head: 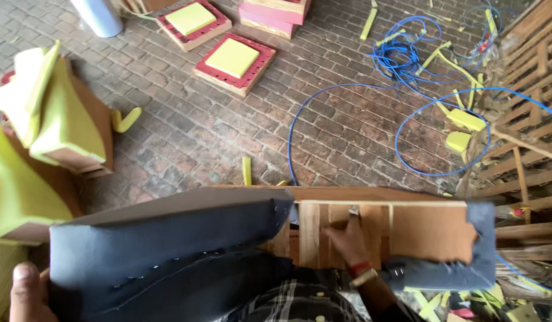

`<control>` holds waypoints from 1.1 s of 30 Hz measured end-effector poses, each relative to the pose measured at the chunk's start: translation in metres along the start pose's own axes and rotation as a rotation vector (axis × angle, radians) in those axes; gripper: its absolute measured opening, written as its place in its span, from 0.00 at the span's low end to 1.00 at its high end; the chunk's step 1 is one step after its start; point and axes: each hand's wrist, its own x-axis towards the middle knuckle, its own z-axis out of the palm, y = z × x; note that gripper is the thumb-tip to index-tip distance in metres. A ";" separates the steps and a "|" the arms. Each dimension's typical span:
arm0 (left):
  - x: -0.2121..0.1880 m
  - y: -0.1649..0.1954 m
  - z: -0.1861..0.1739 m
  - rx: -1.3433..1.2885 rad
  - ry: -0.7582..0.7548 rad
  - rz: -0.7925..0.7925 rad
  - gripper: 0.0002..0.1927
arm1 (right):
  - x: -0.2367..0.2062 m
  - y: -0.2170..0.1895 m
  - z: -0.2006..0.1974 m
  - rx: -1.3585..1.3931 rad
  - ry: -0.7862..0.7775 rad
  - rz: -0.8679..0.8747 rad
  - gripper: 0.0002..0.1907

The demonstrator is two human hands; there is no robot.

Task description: The person staples gray fabric onto a wooden furniture frame using a pneumatic staple gun, trims excess fabric with shears, and adjusts the fabric to fit the frame.

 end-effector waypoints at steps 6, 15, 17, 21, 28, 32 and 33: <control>-0.008 0.028 0.167 0.093 0.011 0.033 0.30 | 0.204 -0.045 -0.081 -0.076 0.055 -0.257 0.38; 0.085 0.036 0.488 0.147 -0.042 0.010 0.25 | 0.572 -0.093 -0.108 -0.139 -0.020 -0.432 0.42; 0.141 0.056 0.569 0.172 -0.043 0.020 0.24 | 0.661 -0.128 -0.108 -0.096 -0.061 -0.405 0.44; 0.233 0.109 0.698 0.239 -0.068 0.018 0.21 | 0.789 -0.190 -0.127 -0.007 -0.143 -0.216 0.39; 0.348 0.139 0.913 0.328 -0.207 0.375 0.16 | 1.028 -0.258 -0.167 0.071 -0.099 -0.230 0.39; 0.431 0.155 1.093 0.327 -0.222 0.498 0.10 | 1.201 -0.295 -0.196 0.244 -0.138 -0.227 0.47; 0.443 0.165 1.142 0.311 -0.216 0.668 0.09 | 1.243 -0.307 -0.207 0.213 -0.110 -0.267 0.50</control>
